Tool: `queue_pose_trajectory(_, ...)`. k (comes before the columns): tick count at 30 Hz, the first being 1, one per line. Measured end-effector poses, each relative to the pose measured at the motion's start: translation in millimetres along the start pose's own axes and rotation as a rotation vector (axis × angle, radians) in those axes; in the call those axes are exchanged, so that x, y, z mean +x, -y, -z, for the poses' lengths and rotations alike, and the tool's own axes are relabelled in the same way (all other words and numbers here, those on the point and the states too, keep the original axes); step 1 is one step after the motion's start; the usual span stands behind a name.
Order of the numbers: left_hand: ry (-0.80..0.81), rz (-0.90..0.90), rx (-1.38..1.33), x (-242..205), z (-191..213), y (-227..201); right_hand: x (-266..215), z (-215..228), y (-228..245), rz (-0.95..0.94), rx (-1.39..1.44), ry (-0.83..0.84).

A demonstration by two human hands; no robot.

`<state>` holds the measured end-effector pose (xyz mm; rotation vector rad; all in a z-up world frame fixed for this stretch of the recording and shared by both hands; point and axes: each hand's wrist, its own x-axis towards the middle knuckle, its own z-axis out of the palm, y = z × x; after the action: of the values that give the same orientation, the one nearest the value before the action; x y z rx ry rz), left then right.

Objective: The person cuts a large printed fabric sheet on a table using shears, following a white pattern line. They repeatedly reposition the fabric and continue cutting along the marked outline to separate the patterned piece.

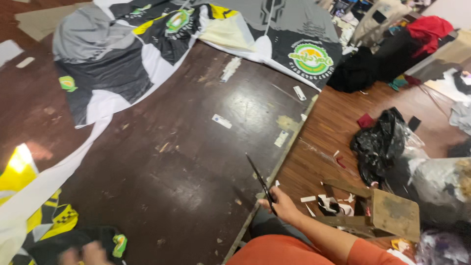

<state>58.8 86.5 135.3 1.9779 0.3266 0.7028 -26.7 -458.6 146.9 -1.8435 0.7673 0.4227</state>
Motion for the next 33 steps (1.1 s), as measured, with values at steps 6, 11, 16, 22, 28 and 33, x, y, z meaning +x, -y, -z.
queue_pose_trajectory(6, 0.159, 0.743, -0.160, -62.6, -158.4, -127.4, 75.3, 95.2, -8.1, 0.078, -0.211, -0.139)
queue_pose_trajectory(11, 0.306, 0.582, -0.156, -57.6, -278.0, -140.0, 161.6, 187.9, 35.6, -0.060, -0.275, -0.175)
queue_pose_trajectory(16, 0.345, 0.653, -0.396, -52.5, -462.9, -158.0, 316.9, 288.7, 37.9, 0.147, -0.539, -0.286)
queue_pose_trajectory(22, 0.471, 0.641, -0.247, -29.8, -658.6, -161.8, 459.0, 367.2, 65.0, 0.233, -0.530, -0.296)
queue_pose_trajectory(28, 0.492, 0.721, 0.091, 18.4, -696.3, -199.6, 503.5, 378.5, 63.1, 0.249, -0.645, -0.212)
queue_pose_trajectory(33, 0.433, 0.726, 0.201, -15.5, -678.3, -137.2, 503.5, 375.1, 58.6, 0.217, -0.733, -0.198)
